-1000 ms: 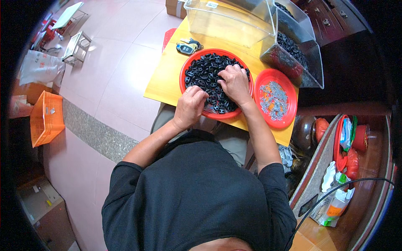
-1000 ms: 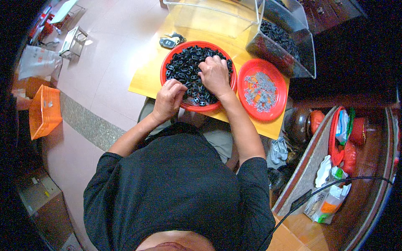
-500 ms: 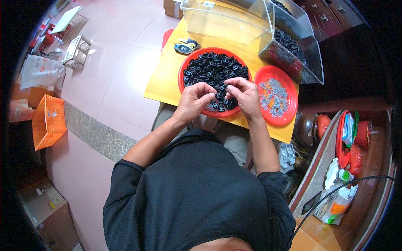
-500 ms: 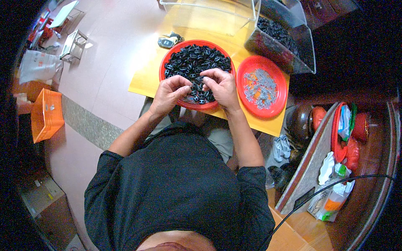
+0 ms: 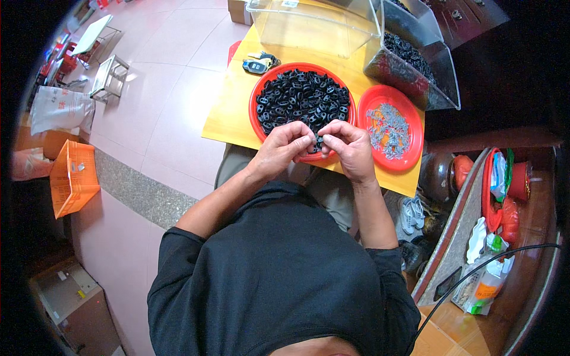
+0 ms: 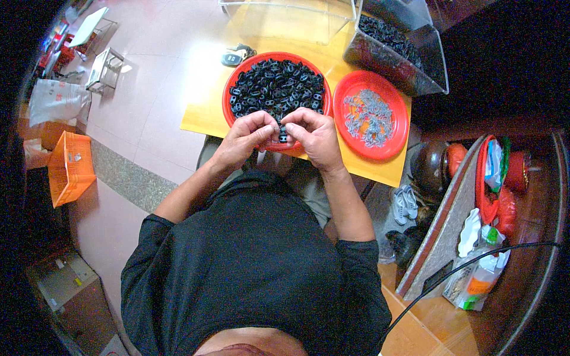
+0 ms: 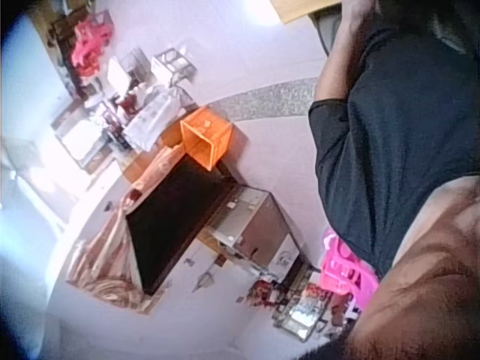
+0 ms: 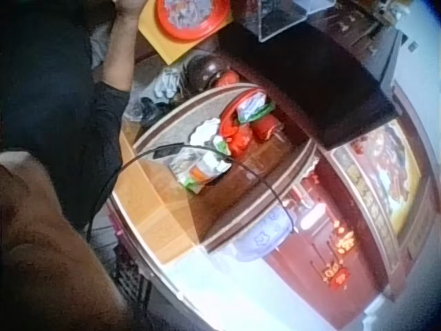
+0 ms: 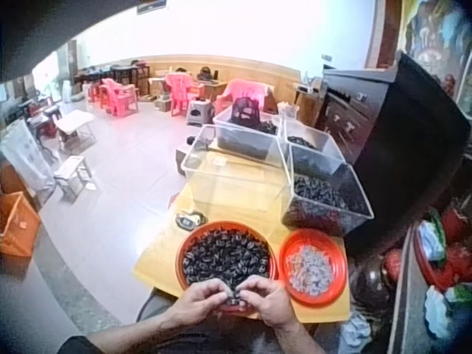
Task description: The person is sorting small black plastic industrial or consumer parts, possibly buckles or clips, by taking them from a large bin and checking them individually.
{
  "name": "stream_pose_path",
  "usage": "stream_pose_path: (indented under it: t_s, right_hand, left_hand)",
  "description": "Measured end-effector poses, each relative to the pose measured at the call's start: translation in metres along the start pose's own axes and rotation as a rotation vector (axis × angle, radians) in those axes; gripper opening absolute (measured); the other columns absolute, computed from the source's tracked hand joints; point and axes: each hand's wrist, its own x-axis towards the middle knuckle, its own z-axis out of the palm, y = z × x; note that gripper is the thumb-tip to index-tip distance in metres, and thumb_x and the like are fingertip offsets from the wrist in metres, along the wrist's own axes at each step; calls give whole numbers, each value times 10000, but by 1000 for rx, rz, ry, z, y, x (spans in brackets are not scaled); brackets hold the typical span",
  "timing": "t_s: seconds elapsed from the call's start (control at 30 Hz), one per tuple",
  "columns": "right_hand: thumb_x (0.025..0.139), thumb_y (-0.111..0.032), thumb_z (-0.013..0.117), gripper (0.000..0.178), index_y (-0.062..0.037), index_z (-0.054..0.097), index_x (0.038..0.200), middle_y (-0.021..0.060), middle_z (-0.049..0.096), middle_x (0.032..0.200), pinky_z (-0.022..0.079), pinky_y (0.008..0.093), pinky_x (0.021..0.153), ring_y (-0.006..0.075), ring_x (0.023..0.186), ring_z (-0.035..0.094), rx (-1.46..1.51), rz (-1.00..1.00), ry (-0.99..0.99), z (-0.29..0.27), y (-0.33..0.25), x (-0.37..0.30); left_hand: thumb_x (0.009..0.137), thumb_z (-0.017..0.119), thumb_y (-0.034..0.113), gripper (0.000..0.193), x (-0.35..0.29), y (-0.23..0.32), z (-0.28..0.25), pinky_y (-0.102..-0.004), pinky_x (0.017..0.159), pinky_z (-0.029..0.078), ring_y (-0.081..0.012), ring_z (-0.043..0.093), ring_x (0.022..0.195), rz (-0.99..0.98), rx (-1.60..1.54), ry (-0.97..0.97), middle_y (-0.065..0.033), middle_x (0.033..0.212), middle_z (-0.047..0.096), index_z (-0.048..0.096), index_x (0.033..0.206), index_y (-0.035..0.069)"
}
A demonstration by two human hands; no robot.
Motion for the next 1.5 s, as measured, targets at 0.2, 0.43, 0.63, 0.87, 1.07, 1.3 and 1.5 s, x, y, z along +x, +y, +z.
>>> stream_pose_path:
  t_s: [0.2,0.43,0.63,0.87,1.07,1.3,1.5]
  right_hand:
    - [817,20,548,127,4,586,937,10,552,812,480,200,530,61,622,542,-150,-39,-102,4,-10,-3]
    - [806,12,575,212,-11,523,1011,16,541,817,481,181,486,57,658,539,-3,114,-92,6,-13,-3]
    - [791,24,592,187,-19,515,956,14,535,808,491,184,485,51,658,537,32,109,-79,9,-15,-3]
    - [792,20,592,159,-25,514,923,13,539,803,484,188,485,53,637,534,-61,81,-73,9,-16,-5]
    - [787,47,559,95,-25,500,810,3,521,756,464,187,487,42,622,524,-431,-145,-30,10,-1,-7]
    - [828,2,579,74,-7,553,897,20,554,775,510,198,520,60,608,548,-2,53,199,22,3,-13]
    - [830,0,580,100,16,576,928,39,589,759,523,208,529,68,621,566,-72,96,114,5,16,-20]
  left_hand:
    - [930,477,183,159,-1,0,-2,-199,547,392,-43,459,633,32,89,-61,25,729,507,517,851,51]
    - [921,474,146,152,-3,2,-1,-233,565,397,-74,460,632,89,253,-53,-4,684,489,510,837,25]
    - [906,487,125,140,-6,6,-1,-282,592,424,-123,497,651,105,309,-24,-56,688,506,511,835,7]
    - [886,505,106,121,-5,10,1,-311,599,430,-202,531,646,208,470,-13,-115,691,511,505,822,3]
    - [856,522,75,97,-3,-3,4,-348,580,431,-298,536,641,415,690,79,-146,683,505,509,796,0]
    - [841,558,88,110,1,-10,8,-321,569,434,-199,560,619,234,541,139,-129,684,561,553,811,-18]
    - [855,550,102,114,-2,-17,11,-296,592,449,-167,569,645,134,499,147,-107,696,576,581,853,-8]
